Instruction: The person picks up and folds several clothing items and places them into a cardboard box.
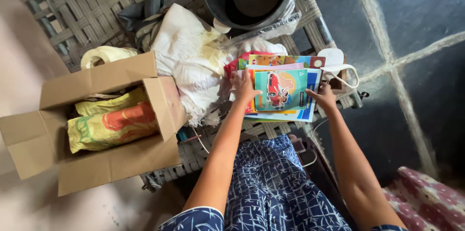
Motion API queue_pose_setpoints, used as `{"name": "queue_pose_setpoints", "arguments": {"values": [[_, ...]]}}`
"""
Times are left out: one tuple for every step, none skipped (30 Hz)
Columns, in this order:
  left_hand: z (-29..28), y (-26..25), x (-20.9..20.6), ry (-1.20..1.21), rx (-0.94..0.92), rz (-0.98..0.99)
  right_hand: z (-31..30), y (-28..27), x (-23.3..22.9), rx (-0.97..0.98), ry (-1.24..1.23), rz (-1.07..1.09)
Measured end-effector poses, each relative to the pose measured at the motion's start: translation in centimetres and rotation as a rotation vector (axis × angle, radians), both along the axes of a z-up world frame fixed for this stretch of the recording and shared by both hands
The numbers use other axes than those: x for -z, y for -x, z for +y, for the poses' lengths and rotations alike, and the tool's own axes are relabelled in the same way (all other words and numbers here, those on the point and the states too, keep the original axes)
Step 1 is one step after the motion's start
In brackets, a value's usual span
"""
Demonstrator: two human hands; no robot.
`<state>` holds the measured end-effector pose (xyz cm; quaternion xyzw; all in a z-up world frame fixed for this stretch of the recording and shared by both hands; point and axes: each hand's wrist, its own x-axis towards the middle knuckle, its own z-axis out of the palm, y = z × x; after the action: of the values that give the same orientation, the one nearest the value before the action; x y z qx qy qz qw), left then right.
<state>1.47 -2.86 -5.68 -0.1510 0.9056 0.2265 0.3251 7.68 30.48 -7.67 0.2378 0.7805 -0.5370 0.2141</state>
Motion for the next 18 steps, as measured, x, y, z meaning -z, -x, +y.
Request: {"name": "queue_pose_setpoints", "arguments": {"values": [[-0.6, -0.1, 0.6, -0.016, -0.057, -0.012, 0.0, 0.3, 0.3, -0.024, 0.031, -0.042], [-1.3, -0.5, 1.3, -0.032, -0.114, -0.024, 0.1, 0.4, 0.5, -0.033, 0.015, -0.028], [-2.0, -1.2, 2.2, -0.046, -0.172, -0.036, 0.1, 0.4, 0.7, -0.043, 0.000, -0.013], [-2.6, -1.8, 3.2, -0.111, -0.192, 0.049, 0.0, 0.4, 0.9, -0.054, -0.016, 0.001], [-3.3, -2.1, 4.3, -0.175, -0.213, 0.139, -0.3, 0.6, 1.1, -0.011, -0.043, -0.016], [-4.0, -2.4, 5.4, -0.238, -0.234, 0.229, -0.6, 0.7, 1.2, 0.032, -0.071, -0.033], [-4.4, -2.8, 6.2, -0.208, -0.241, 0.199, -0.9, 0.8, 1.4, 0.075, -0.100, -0.049], [-4.7, -3.2, 6.9, -0.178, -0.249, 0.169, -1.0, 0.7, 1.4, 0.054, -0.107, -0.022], [-4.9, -3.4, 7.4, -0.149, -0.257, 0.137, -0.9, 0.5, 1.4, 0.032, -0.115, 0.003], [-5.3, -3.4, 7.7, -0.180, -0.252, 0.167, -1.0, 0.4, 1.4, 0.010, -0.123, 0.029], [-5.5, -3.5, 7.9, -0.210, -0.246, 0.196, -1.0, 0.4, 1.5, 0.004, -0.122, 0.034], [-5.8, -3.5, 7.8, -0.240, -0.240, 0.225, -1.1, 0.4, 1.5, -0.001, -0.121, 0.040], [-5.7, -3.2, 7.7, -0.192, -0.214, 0.131, -1.2, 0.4, 1.4, -0.003, -0.121, 0.044], [-5.5, -2.6, 7.6, -0.144, -0.187, 0.037, -1.4, 0.3, 1.4, -0.003, -0.125, 0.021], [-5.3, -2.0, 7.4, -0.097, -0.158, -0.055, -1.7, 0.2, 1.4, -0.001, -0.130, -0.002], [-5.2, -1.7, 7.3, -0.124, -0.193, -0.077, -1.9, 0.1, 1.4, 0.002, -0.135, -0.024], [-5.3, -1.5, 7.3, -0.152, -0.226, -0.100, -2.1, 0.2, 1.4, -0.059, -0.190, -0.020], [-5.5, -1.6, 7.4, -0.179, -0.258, -0.123, -2.2, 0.6, 1.4, -0.121, -0.244, -0.016]]}}
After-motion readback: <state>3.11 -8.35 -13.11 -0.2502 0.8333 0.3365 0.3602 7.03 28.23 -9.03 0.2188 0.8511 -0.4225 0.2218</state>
